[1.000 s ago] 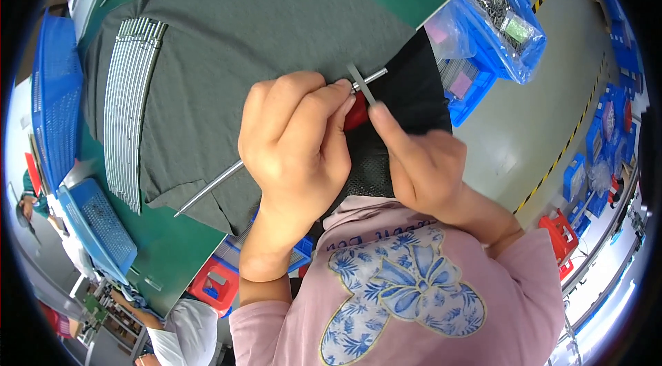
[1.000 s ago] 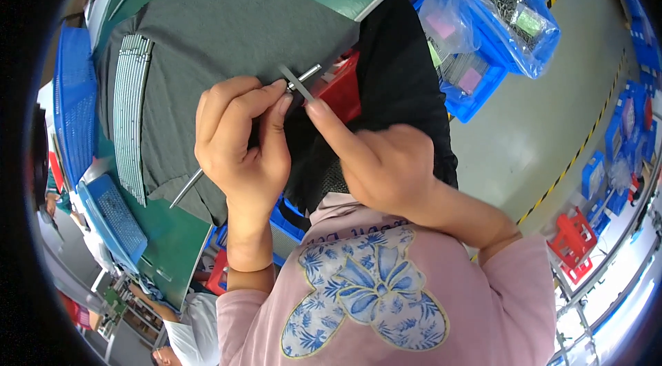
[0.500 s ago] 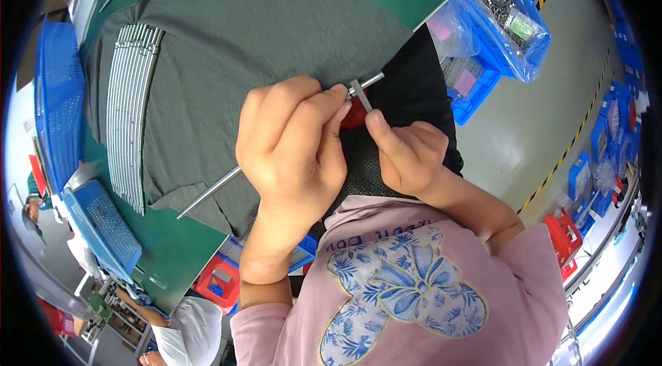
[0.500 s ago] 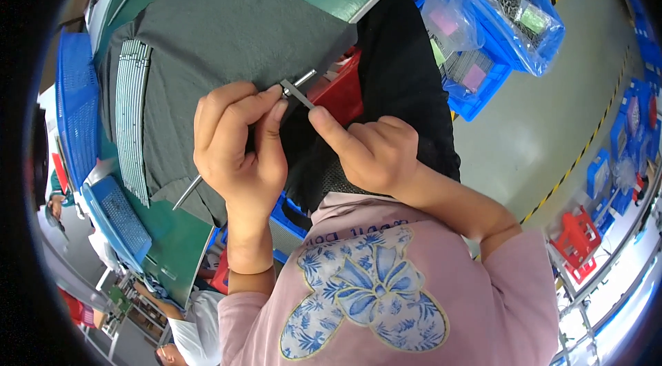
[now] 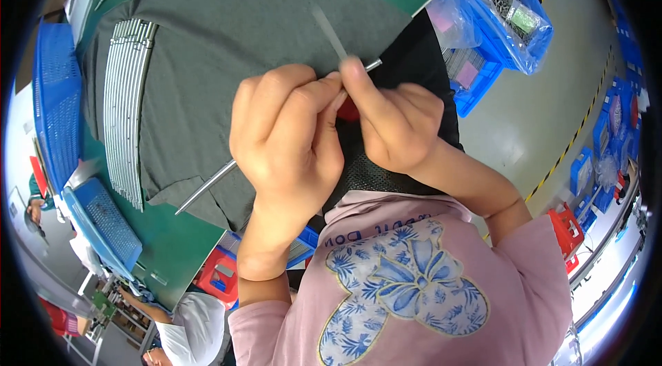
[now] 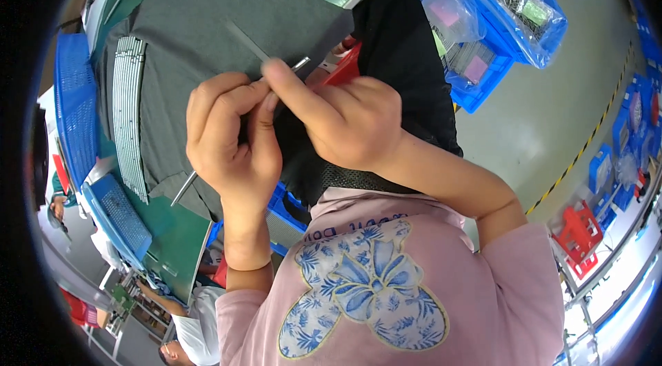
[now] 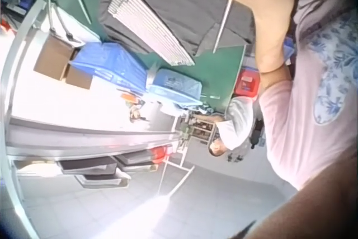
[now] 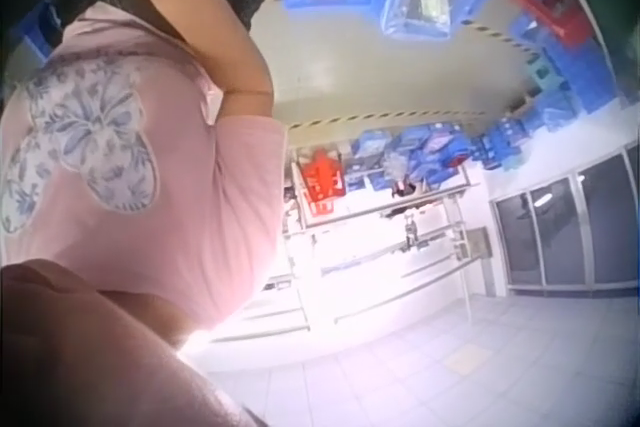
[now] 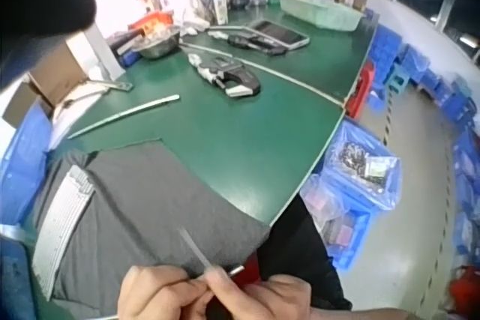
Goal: Using a small hand file to smooth the ends of thin metal rods at a factory workbench.
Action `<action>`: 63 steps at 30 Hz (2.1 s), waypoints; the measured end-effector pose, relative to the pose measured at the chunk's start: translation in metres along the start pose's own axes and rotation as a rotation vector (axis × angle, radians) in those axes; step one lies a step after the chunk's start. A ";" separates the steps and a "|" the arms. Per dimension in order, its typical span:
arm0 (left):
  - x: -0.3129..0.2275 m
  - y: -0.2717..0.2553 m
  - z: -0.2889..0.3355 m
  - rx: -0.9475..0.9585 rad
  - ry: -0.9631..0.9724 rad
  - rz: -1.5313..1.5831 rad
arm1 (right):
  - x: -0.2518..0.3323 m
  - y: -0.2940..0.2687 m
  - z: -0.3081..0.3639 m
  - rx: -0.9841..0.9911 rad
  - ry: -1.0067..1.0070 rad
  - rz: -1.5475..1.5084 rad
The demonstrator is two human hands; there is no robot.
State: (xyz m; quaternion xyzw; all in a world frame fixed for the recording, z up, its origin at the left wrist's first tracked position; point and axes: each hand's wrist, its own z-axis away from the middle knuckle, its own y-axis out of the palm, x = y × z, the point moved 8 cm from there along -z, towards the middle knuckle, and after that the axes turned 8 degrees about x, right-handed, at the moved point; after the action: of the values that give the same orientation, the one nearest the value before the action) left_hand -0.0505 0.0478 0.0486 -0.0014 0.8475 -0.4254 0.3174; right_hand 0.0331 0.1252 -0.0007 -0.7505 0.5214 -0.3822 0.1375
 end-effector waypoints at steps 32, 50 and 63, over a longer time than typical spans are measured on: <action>-0.001 0.001 0.000 -0.022 0.032 0.004 | -0.003 0.003 -0.001 -0.034 -0.077 0.060; -0.001 0.001 0.001 -0.021 0.029 0.005 | -0.005 0.006 -0.004 -0.037 -0.127 0.067; 0.000 0.002 0.002 -0.005 0.013 -0.005 | -0.013 0.010 0.025 0.048 -0.135 0.051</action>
State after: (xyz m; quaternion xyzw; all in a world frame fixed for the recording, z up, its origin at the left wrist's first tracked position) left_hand -0.0491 0.0482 0.0462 -0.0015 0.8506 -0.4240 0.3109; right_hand 0.0416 0.1274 -0.0288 -0.7576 0.5203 -0.3395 0.2001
